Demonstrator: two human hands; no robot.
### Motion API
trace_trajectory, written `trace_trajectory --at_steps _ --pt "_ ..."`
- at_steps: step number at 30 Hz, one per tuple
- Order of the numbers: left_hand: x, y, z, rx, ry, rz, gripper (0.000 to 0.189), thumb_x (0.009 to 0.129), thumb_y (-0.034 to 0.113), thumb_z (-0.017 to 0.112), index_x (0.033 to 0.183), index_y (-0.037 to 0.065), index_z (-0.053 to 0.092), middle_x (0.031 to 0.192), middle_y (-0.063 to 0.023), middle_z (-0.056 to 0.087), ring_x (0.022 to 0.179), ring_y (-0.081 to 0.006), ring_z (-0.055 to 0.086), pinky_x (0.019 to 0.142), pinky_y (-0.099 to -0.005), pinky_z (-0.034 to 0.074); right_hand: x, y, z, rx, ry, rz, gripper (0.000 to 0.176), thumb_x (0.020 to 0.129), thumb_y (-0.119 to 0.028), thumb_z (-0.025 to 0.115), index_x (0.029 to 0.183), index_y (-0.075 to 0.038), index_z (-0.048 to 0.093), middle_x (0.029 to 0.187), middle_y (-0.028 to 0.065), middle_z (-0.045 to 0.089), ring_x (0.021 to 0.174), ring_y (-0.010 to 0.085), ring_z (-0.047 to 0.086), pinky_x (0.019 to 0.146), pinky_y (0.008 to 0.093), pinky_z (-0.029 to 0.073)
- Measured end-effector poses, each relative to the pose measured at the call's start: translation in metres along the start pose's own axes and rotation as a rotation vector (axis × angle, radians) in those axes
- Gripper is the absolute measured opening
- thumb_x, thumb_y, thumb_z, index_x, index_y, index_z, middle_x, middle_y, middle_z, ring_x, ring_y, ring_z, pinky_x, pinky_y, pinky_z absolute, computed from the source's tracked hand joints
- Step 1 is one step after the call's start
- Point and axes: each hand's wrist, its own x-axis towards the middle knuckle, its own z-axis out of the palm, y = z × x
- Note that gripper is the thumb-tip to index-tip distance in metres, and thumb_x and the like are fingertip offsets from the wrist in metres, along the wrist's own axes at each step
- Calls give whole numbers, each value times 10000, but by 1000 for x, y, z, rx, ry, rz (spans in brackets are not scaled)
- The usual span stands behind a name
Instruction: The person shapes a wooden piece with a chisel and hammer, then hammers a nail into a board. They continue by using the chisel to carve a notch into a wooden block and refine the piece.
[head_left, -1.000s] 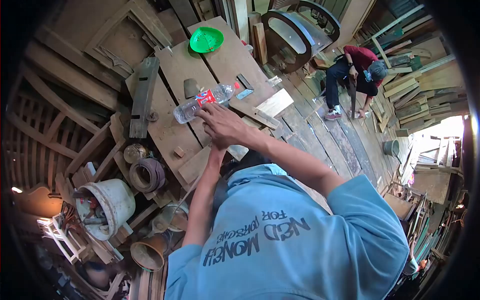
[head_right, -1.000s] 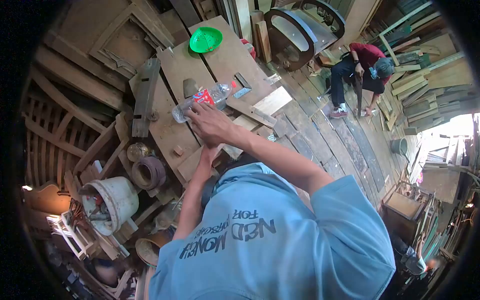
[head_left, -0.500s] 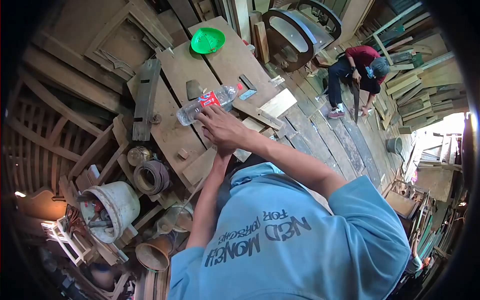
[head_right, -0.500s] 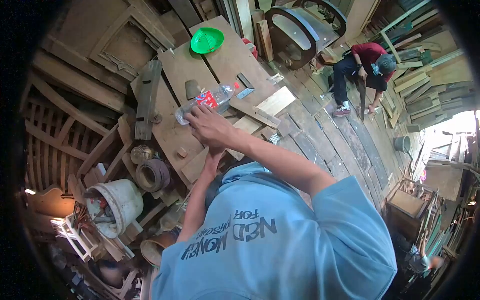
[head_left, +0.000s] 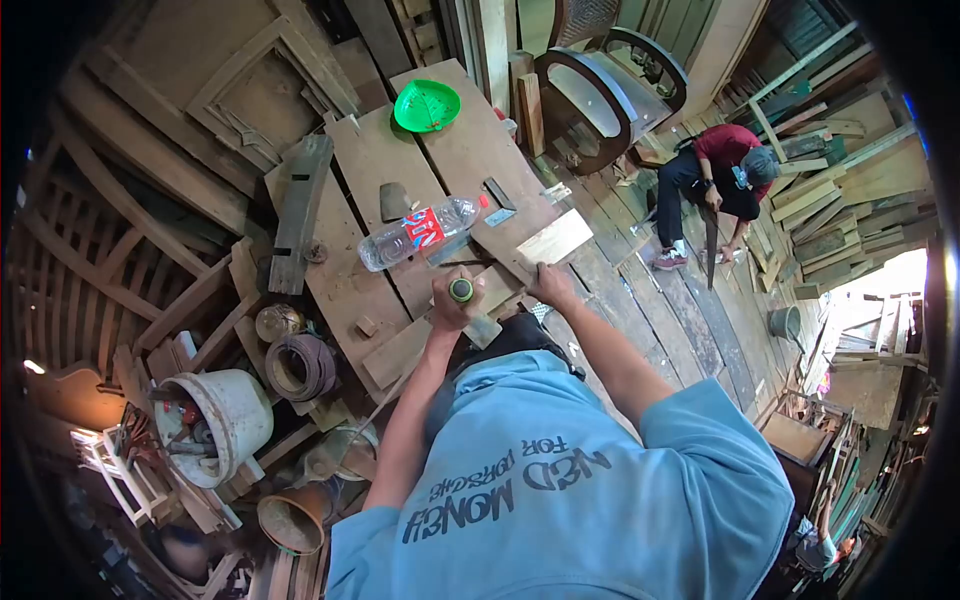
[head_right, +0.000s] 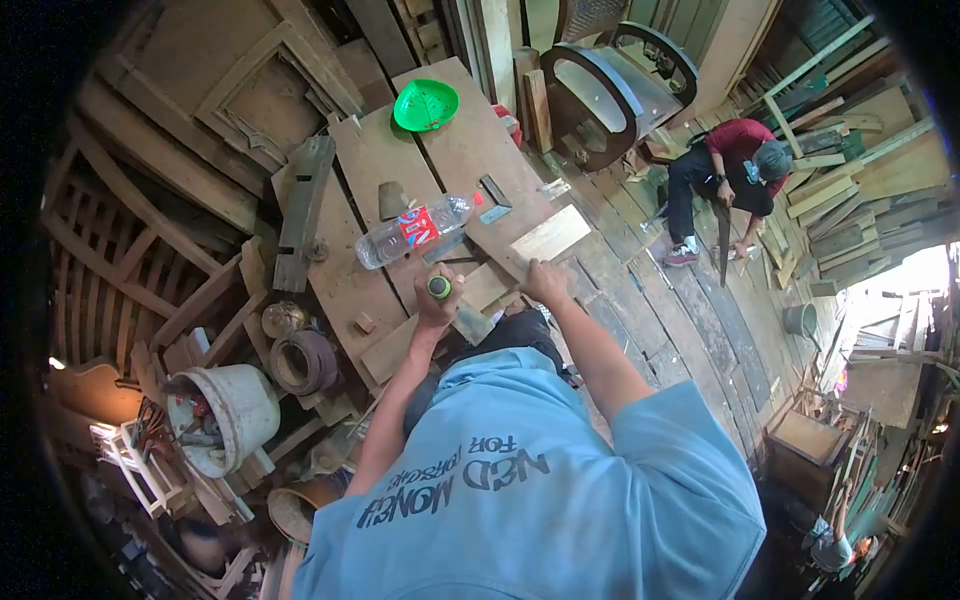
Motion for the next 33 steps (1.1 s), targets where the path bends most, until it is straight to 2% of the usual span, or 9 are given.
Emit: trace_trajectory --at_steps 3,5,9,16,20,23,29,31,33 --pt "1 2 2 -2 41 -47 292 738 127 639 583 37 409 509 -67 388 441 -187 408 446 -330 335 -12 -18 -42 108 -304 112 525 701 -224 687 1114 53 518 839 197 634 804 328 634 671 419 523" --pt "1 1 -2 40 42 5 283 737 125 627 575 43 410 506 -54 409 443 -166 412 447 -324 340 -29 -30 -73 744 -463 281 471 656 -180 718 1028 48 540 761 130 648 680 234 650 549 351 519" --pt "-3 0 -6 44 21 -27 264 734 128 610 564 50 423 490 -45 428 432 -160 425 445 -323 351 -66 -59 -150 846 -119 -15 467 717 -199 732 1053 35 507 797 104 636 721 177 640 585 297 505" --pt "-5 -6 -2 2 54 -22 270 710 151 628 562 60 422 481 -66 395 417 -169 417 431 -323 348 -127 -92 -241 725 199 -311 439 696 -162 796 1020 -43 525 841 82 639 762 154 628 637 293 489" --pt "-7 -7 -7 57 -8 -138 261 709 165 632 573 64 434 492 -70 424 421 -182 433 433 -325 357 -125 -88 -228 142 -326 -404 356 783 -203 620 1093 -69 510 765 198 614 744 408 600 674 447 483" --pt "-2 -6 -1 176 99 8 249 697 160 643 580 65 444 497 -64 436 425 -183 435 435 -322 364 -140 -100 -236 236 -291 -374 358 789 -198 636 1101 -75 509 754 192 613 715 394 605 666 442 485" --pt "-13 -10 -8 49 -67 -143 140 666 120 644 668 33 534 611 -92 531 568 -224 531 547 -347 424 -140 -103 -239 700 309 -223 353 777 -236 663 1043 -69 501 765 202 625 712 388 616 615 432 500" --pt "-11 -16 -6 33 -123 -206 108 672 102 630 734 30 579 693 -102 579 671 -223 578 621 -358 449 -130 -87 -230 76 -169 -324 362 786 -229 647 1073 -73 490 720 196 618 683 392 609 587 440 489" --pt "4 -2 -2 218 134 302 99 669 98 630 665 27 561 584 -86 535 510 -231 531 498 -340 427 -129 -92 -240 75 -234 -294 370 792 -228 636 1089 -76 478 719 202 617 675 393 605 571 456 471"
